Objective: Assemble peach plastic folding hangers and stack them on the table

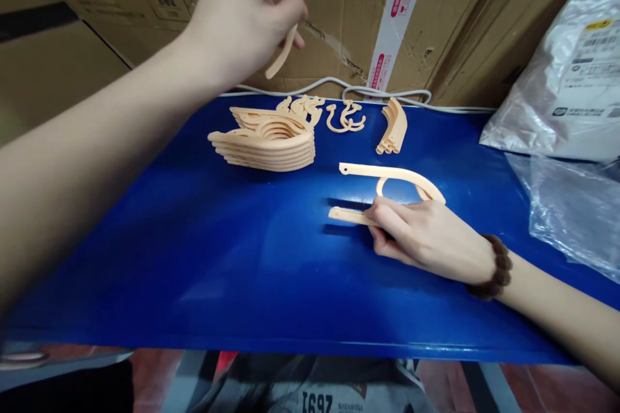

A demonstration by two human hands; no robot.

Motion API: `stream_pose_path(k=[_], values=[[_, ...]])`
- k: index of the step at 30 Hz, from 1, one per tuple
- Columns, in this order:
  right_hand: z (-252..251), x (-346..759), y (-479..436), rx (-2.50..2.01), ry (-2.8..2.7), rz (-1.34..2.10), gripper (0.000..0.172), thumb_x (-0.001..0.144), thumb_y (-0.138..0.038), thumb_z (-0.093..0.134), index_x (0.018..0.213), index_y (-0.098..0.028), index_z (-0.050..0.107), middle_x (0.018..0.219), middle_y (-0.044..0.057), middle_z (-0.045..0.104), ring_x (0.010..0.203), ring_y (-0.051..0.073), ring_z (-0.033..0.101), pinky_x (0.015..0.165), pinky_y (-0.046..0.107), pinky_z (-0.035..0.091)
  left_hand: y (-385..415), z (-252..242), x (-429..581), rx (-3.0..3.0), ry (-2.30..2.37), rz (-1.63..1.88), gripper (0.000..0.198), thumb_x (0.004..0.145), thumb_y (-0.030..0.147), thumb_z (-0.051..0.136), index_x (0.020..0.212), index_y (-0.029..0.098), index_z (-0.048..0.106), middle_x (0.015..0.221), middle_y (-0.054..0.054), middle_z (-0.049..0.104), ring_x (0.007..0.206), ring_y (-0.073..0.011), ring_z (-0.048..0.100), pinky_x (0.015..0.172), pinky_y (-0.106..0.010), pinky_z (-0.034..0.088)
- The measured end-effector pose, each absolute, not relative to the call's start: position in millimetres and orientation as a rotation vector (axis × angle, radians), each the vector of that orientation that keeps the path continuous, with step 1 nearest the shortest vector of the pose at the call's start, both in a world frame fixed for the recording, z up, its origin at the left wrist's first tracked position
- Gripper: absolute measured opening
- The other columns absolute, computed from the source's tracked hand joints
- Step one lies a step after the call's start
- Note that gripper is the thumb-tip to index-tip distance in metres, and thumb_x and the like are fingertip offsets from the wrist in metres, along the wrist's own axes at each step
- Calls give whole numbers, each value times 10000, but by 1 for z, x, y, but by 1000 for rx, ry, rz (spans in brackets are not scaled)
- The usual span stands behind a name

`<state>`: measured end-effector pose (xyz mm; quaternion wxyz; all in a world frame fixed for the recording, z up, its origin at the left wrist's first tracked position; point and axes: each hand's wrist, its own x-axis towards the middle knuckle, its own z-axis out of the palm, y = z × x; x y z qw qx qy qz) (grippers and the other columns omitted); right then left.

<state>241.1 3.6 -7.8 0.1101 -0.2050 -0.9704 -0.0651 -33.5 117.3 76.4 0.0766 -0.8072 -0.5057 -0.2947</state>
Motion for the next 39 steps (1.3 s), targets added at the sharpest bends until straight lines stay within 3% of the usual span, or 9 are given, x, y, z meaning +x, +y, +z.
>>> stream_pose_path(k=[2,4,7,9,12,18,23,31,39], values=[[-7,241,3,-611,-2842,-183,159,986,-186,387,882,-175,507,793,9,658,532,96,558,490,263,326,87,81,-16,-2415,-1471,-1273,314,1049,306,357,1201,40,425,991,-57,617,736,-70,617,519,-208,498],[-6,241,3,-639,-2816,-184,149,975,-194,394,877,-177,506,802,16,678,543,100,580,484,265,313,55,80,0,-2434,-1423,-1341,298,1032,231,340,1197,22,473,883,-35,625,653,-66,595,520,-210,466],[-4,240,3,-704,-2777,-219,127,959,-204,416,938,-160,534,740,8,681,511,104,573,477,267,302,14,65,16,-2485,-1496,-1054,306,1027,229,333,1280,104,452,874,-14,622,700,-110,604,620,-250,437],[-4,240,4,-732,-2748,-272,147,969,-221,426,994,-143,548,685,1,673,499,114,576,485,267,307,-4,48,20,-2522,-1510,-784,332,1050,357,258,1170,171,505,757,-8,613,642,-158,611,541,-273,344],[-5,241,6,-786,-2739,-315,217,1015,-306,416,1033,-144,559,668,6,681,526,134,611,496,266,309,-14,23,18,-2664,-1413,-525,382,1047,407,217,1001,191,528,760,-47,633,679,-207,633,507,-286,292],[-7,244,11,-835,-2791,-269,337,1048,-356,367,1047,-161,642,739,25,720,608,134,651,530,267,311,-3,2,7,-2882,-1626,-513,378,1028,357,180,896,198,497,777,-51,658,753,-222,647,619,-296,380],[-6,244,12,-721,-2832,-225,342,1034,-312,379,1040,-158,683,678,13,693,589,126,640,546,260,331,-2,-8,2,-3049,-1674,-541,366,1027,384,218,856,205,487,685,-1,610,640,-173,601,619,-274,386],[-2,246,9,-677,-2801,-237,252,1013,-267,442,1111,-156,646,848,20,747,657,120,680,559,244,397,-4,-14,-1,-3076,-1611,-584,377,1046,410,234,892,209,513,739,3,649,675,-170,626,623,-260,392],[1,247,11,-668,-2781,-266,294,1016,-262,436,1200,-151,637,823,15,741,648,120,664,582,243,424,-3,-14,-4,-3153,-1534,-576,392,1043,392,210,942,209,541,738,4,637,672,-164,607,655,-269,411]])
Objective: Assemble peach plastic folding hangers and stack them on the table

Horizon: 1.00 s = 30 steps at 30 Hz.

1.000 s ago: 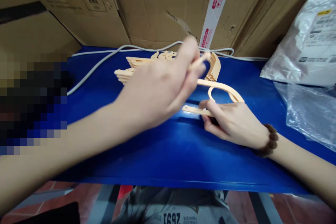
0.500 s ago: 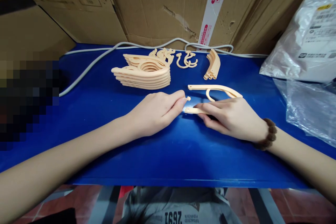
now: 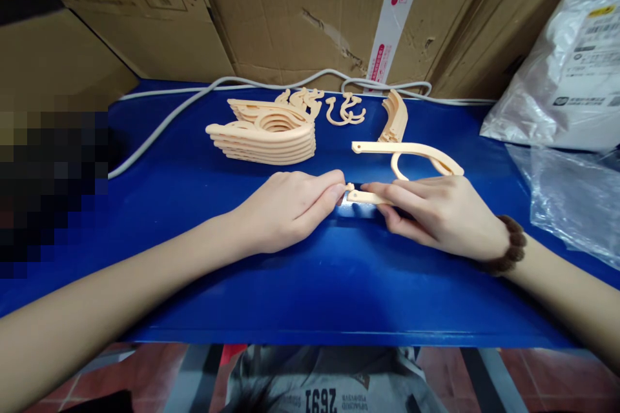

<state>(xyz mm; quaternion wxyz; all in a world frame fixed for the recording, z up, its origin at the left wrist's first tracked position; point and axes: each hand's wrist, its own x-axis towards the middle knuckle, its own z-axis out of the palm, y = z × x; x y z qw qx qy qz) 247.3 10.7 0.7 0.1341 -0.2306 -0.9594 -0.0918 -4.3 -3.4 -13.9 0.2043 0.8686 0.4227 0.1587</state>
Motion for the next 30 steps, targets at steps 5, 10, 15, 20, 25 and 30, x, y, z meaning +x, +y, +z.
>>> stream_pose_path(k=[5,10,15,20,25,30], values=[[1,248,11,-657,-2801,-266,312,1021,-266,428,1219,-147,639,816,19,735,660,124,667,593,247,437,-3,-12,-5,2443,1148,398,393,1043,385,201,917,207,528,710,4,610,643,-165,588,650,-277,411],[1,246,10,-644,-2783,-269,290,1039,-279,426,1193,-162,642,875,7,758,687,111,687,586,247,423,-3,-10,-6,2581,1115,347,356,1042,358,215,874,208,490,669,14,589,584,-162,568,576,-277,356],[1,247,9,-636,-2744,-323,274,1041,-302,445,1164,-172,652,913,2,769,692,114,695,566,256,400,-1,-11,-6,2831,1097,312,321,1023,466,383,873,200,483,636,13,600,537,-166,580,483,-266,268],[2,247,8,-649,-2756,-304,278,1044,-309,439,1160,-173,651,889,-5,767,702,116,698,555,262,390,-1,-16,-5,3147,1165,341,388,1059,425,279,858,185,508,595,-25,604,470,-178,560,442,-270,174],[0,246,9,-653,-2751,-277,276,1040,-307,442,1140,-173,662,928,8,771,707,121,700,561,256,395,-2,-18,-6,3273,1112,391,400,1069,359,252,825,174,508,565,-11,571,448,-153,549,424,-261,163],[-1,246,10,-682,-2761,-204,305,1044,-315,425,1169,-182,669,900,12,769,681,114,689,549,239,383,-2,-20,-6,3394,1052,480,399,1070,301,246,804,165,510,569,-2,549,439,-161,560,396,-271,168]])
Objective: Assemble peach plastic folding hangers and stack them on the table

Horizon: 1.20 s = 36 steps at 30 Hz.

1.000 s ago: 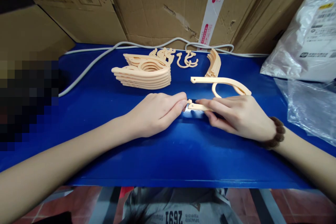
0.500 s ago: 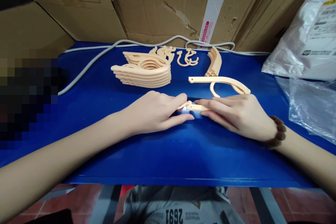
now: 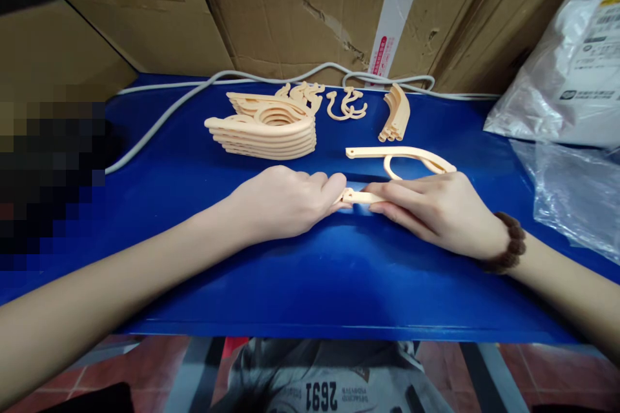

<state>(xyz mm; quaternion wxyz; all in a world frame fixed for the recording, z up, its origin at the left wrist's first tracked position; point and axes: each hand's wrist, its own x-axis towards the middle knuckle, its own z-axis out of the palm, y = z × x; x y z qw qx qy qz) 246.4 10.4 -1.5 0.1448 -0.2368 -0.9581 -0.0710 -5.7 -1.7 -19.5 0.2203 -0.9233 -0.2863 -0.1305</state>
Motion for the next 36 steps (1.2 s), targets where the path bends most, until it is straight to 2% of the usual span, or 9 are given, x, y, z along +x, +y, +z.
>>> stream_pose_path(k=[6,12,15,19,26,31,36], values=[[1,246,11,-730,-2766,-67,326,1045,-337,416,1195,-188,665,917,23,769,712,122,698,578,225,397,-5,-15,-6,-2391,-719,-343,320,1025,231,359,740,178,495,564,-3,516,434,-158,531,391,-282,224],[3,247,12,-710,-2784,44,332,1038,-336,437,1228,-176,657,833,17,747,646,111,659,578,215,393,-9,-11,-3,-2278,-678,-411,341,1013,321,442,698,195,476,555,7,504,446,-158,525,389,-285,289],[3,248,12,-716,-2805,65,346,1043,-346,420,1243,-188,653,861,26,753,652,113,660,589,215,403,-8,-11,-3,-2271,-654,-437,348,1008,347,457,695,197,483,557,11,505,455,-157,529,393,-286,307],[1,247,10,-655,-2789,-125,332,1047,-329,414,1210,-187,666,893,29,761,666,118,669,574,228,393,-7,-11,-5,-2286,-631,-463,335,990,340,474,685,200,483,556,16,516,464,-152,537,402,-287,318],[-3,243,7,-567,-2729,-518,284,1040,-315,450,1118,-169,680,736,-17,707,599,106,643,545,262,390,-2,-13,-9,-2348,-608,-508,286,937,346,540,694,200,500,566,20,548,487,-148,554,416,-298,301],[-3,242,6,-575,-2717,-570,285,1041,-318,448,1116,-173,682,678,-29,674,586,102,635,545,261,390,-2,-12,-10,-2366,-620,-546,290,941,328,536,683,201,498,557,24,550,480,-140,548,419,-292,287],[-4,242,7,-577,-2721,-453,285,1037,-306,456,1132,-157,679,793,-8,735,609,107,657,545,259,382,-2,-12,-9,-2353,-623,-557,294,940,328,540,678,202,496,559,27,553,484,-139,552,424,-290,288]])
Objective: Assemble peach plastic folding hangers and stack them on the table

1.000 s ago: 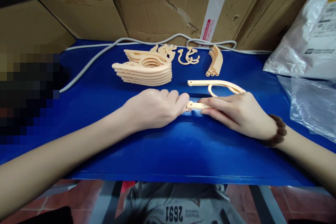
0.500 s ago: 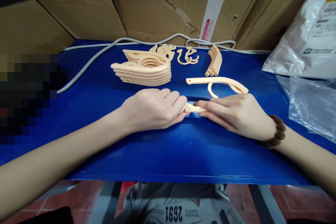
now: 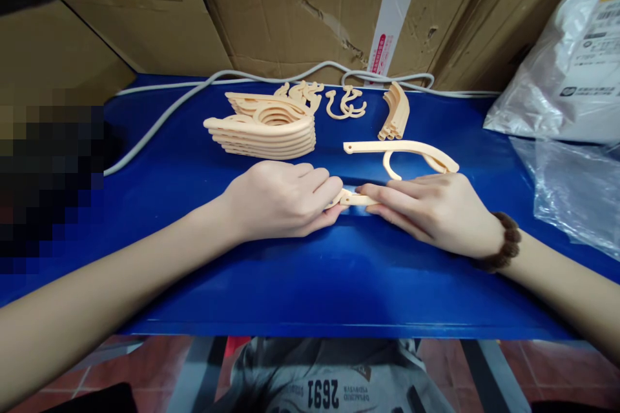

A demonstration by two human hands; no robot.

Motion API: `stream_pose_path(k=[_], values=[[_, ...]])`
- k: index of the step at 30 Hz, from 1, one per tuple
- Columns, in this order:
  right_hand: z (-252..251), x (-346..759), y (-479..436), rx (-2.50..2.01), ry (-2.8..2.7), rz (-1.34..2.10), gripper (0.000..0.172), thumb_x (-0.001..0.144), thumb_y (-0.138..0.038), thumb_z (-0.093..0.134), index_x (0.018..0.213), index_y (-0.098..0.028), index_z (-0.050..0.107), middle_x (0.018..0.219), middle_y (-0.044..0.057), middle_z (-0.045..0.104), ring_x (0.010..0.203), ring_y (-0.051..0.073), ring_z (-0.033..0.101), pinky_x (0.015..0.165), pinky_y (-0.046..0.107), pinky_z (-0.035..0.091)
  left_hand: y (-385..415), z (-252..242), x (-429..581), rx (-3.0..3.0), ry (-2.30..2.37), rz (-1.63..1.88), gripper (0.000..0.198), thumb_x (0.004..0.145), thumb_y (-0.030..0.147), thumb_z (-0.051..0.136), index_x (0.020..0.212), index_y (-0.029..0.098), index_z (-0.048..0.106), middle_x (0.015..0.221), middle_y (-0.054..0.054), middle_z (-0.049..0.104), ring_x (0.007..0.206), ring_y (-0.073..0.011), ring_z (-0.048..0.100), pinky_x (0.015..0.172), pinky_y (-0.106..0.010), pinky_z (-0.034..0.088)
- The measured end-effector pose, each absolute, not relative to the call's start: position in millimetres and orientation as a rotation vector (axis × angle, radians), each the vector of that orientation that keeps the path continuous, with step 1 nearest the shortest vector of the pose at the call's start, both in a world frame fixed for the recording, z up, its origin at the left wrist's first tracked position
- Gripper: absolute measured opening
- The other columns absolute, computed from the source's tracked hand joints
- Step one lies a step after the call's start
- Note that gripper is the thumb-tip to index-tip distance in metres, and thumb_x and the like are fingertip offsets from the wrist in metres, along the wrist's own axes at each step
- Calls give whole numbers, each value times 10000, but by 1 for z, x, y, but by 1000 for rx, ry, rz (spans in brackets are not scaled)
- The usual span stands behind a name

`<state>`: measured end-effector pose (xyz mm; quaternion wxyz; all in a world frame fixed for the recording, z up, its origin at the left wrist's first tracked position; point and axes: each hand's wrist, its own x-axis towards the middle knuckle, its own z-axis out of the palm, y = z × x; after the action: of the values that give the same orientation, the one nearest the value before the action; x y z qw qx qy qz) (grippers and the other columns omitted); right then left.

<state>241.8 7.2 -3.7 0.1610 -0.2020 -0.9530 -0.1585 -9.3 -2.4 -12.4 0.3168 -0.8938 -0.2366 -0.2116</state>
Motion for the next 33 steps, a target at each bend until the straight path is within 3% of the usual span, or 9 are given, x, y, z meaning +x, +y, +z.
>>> stream_pose_path(k=[17,24,33], values=[[-2,244,11,-610,-2754,-373,340,1048,-327,414,1171,-171,690,817,8,748,588,100,624,529,257,366,-3,-12,-8,-2391,-625,-573,356,927,419,561,657,195,499,538,28,544,465,-121,518,424,-283,264],[-3,248,15,-629,-2778,-252,339,1044,-337,425,1201,-176,679,925,30,770,697,127,696,565,241,407,-4,-15,-7,-2425,-645,-597,348,908,423,587,660,189,518,543,27,545,455,-121,513,412,-285,272],[-3,249,15,-640,-2777,-232,343,1044,-352,428,1204,-181,677,900,30,768,692,127,697,555,241,403,-5,-15,-6,-2436,-657,-583,347,909,422,586,658,197,501,532,40,539,447,-114,505,413,-273,268]])
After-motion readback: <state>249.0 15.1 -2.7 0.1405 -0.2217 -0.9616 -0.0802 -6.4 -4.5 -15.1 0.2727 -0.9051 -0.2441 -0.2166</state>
